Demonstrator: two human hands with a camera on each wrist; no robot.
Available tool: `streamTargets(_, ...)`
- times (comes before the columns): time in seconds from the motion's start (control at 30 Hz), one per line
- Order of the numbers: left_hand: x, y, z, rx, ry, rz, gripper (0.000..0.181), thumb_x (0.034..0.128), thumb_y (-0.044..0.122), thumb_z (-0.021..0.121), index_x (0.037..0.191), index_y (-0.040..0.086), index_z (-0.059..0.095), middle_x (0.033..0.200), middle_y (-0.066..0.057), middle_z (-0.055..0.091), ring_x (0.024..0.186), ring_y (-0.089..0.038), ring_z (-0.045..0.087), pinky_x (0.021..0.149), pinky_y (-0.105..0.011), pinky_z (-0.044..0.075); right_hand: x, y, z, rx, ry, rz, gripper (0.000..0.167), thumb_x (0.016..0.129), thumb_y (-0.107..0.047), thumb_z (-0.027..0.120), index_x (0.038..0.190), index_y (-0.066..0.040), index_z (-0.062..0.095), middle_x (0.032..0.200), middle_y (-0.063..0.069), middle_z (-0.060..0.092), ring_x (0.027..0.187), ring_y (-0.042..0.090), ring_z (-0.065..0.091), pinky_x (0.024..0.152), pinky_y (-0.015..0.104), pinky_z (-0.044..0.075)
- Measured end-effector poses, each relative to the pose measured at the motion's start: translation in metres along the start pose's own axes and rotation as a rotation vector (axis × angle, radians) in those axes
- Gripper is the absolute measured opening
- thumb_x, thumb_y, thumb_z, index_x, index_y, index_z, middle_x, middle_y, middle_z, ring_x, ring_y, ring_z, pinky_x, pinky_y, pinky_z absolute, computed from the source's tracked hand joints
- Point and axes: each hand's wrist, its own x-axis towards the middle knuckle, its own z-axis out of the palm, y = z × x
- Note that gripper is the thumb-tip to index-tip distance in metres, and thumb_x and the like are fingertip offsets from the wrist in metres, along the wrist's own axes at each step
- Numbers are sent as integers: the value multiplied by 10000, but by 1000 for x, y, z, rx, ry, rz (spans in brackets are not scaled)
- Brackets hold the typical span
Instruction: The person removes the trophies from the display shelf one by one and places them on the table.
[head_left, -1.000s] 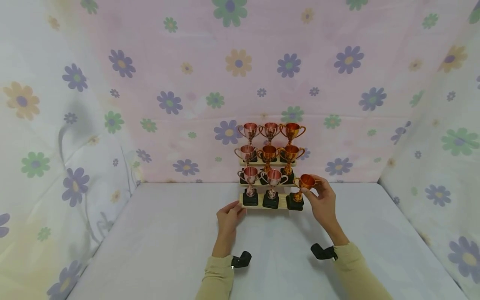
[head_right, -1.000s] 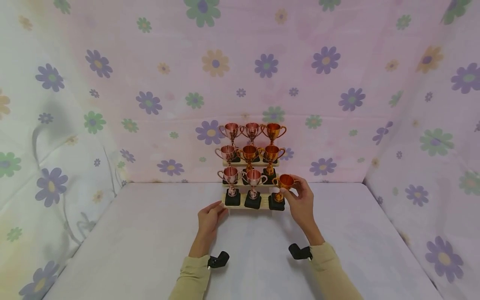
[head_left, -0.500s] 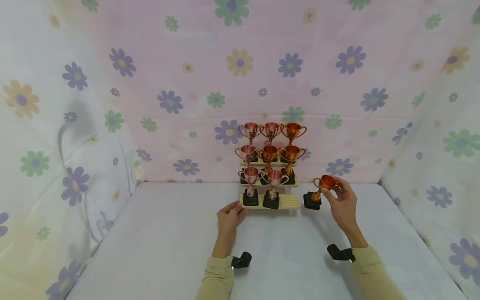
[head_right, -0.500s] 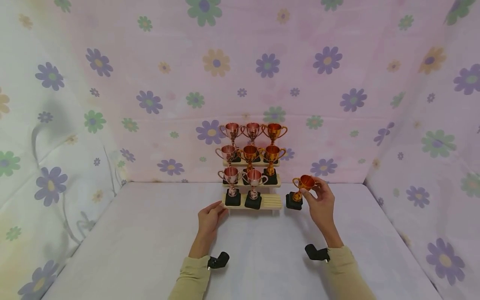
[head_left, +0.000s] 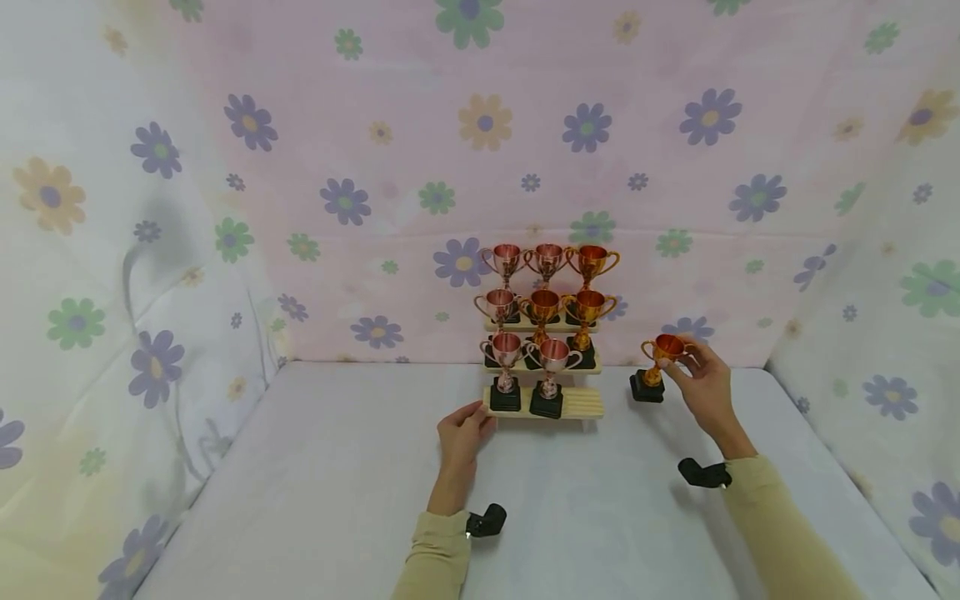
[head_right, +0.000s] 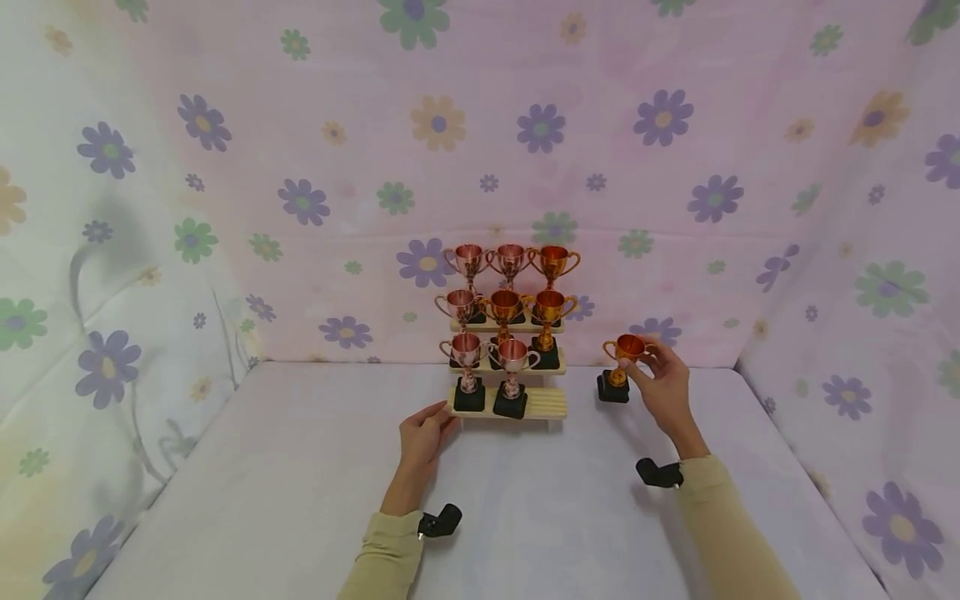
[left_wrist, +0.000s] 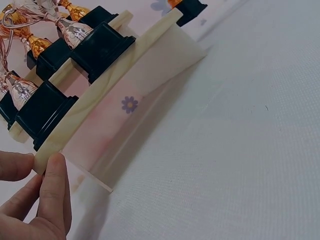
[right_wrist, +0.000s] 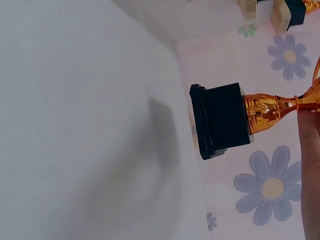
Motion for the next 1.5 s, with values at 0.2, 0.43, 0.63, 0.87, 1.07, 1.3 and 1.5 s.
streamTargets(0.2, -2, 2, 0, 0, 2, 4, 274, 968, -37, 613, 1209, -165, 635, 1066, -183, 657, 802, -124, 675, 797, -278, 624, 17, 10, 0, -91, -52, 72, 491, 974, -120, 696, 1411, 16, 520, 1268, -35, 548, 1129, -23, 556, 958, 60, 464)
streamTargets(0.43, -1, 3, 1, 18, 10, -26, 270, 981, -25, 599, 1215, -153, 635, 1182, -256, 636, 879, -159, 693, 849, -310, 619, 30, 14, 8, 5, -117, 104, 497, 974, -91, 689, 1405, 57, 490, 1223, -96, 545, 1103, -42, 574, 920, 62, 487)
streamTargets(0.63, 0, 2, 1, 25, 3, -30, 271, 982, -28, 588, 1217, -157, 628, 1201, -282, 630, 892, -165, 692, 859, -311, 616, 37, 24, 13, 128, -132, 151, 497, 951, -13, 691, 1393, 75, 480, 1164, -94, 585, 1054, -22, 609, 867, 86, 529)
streamTargets(0.87, 0, 2, 1, 21, 5, -25, 266, 973, -31, 605, 1202, -164, 631, 1176, -283, 633, 888, -175, 698, 841, -304, 619, 42, 31, 17, 21, -153, 169, 536, 973, -57, 679, 1440, 64, 446, 1223, -84, 550, 1066, -30, 576, 876, 64, 506)
streamTargets(1.07, -1, 3, 1, 30, 4, -34, 271, 983, -29, 595, 1221, -154, 626, 1211, -285, 627, 929, -187, 694, 871, -317, 614, 44, 31, 18, -42, -164, 190, 570, 994, -148, 673, 1472, 40, 427, 1320, 74, 522, 1094, -18, 546, 877, 66, 505)
streamTargets(1.3, -3, 4, 1, 29, 8, -33, 272, 986, -23, 599, 1226, -147, 629, 1198, -266, 636, 928, -182, 693, 895, -344, 609, 45, 35, 17, -38, -160, 224, 581, 994, -180, 676, 1469, 35, 418, 1246, -35, 537, 1082, -14, 552, 850, 79, 525)
streamTargets(1.5, -2, 2, 1, 34, 14, -35, 266, 980, -18, 610, 1218, -133, 641, 1164, -240, 649, 889, -167, 695, 878, -332, 614, 46, 38, 15, -44, -187, 222, 590, 999, -245, 673, 1464, 22, 425, 1299, -16, 549, 1088, -32, 553, 866, 83, 522)
